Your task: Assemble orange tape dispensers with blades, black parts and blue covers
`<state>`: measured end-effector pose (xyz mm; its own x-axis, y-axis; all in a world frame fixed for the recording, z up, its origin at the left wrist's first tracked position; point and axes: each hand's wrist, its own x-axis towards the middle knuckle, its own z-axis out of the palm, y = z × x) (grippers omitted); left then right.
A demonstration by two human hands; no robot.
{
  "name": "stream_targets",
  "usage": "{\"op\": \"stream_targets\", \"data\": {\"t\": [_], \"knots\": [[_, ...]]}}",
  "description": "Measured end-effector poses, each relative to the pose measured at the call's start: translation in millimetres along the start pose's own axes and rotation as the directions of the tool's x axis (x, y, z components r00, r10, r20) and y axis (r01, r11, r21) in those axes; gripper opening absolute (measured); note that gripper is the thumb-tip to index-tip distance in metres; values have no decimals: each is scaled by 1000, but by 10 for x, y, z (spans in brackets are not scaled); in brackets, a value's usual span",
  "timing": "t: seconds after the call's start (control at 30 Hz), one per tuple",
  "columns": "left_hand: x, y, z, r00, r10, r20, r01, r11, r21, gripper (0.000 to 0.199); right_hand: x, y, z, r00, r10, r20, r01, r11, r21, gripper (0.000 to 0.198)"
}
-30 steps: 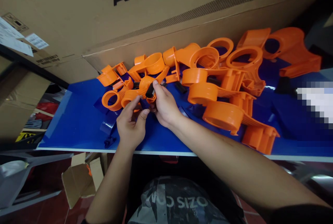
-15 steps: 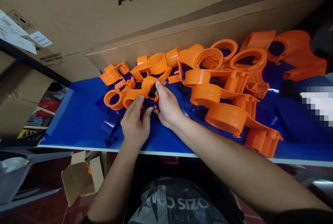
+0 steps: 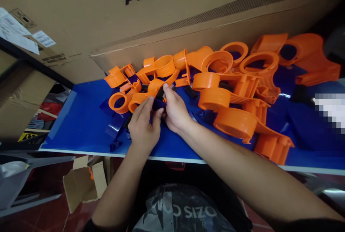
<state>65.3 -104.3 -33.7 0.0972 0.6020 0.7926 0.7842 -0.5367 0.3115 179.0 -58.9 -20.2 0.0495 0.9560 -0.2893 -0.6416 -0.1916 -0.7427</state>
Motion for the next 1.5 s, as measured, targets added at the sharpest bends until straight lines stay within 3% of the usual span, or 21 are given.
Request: {"op": "stream_targets", "data": {"t": [0.43,0.8,1.13,1.5], "knots": [[4,48,44,996,-91,-23,91,995,-32,42,-1,9,-9,1000,2,1,-2,1000,12,45],[101,46,-23,994,-99,51,102,992,-69,37,-9,15,-8,1000,-17,22,17,1000,1,44],[45,22,-38,996,-86,15,87,993,-80,34,-28,8,1,999,-38,29,38,999,-9,46],[-32,-8,-11,972,-230,51,235,956,-174,33,-22,0,4,999,-28,27,28,1000,-13,46]]}}
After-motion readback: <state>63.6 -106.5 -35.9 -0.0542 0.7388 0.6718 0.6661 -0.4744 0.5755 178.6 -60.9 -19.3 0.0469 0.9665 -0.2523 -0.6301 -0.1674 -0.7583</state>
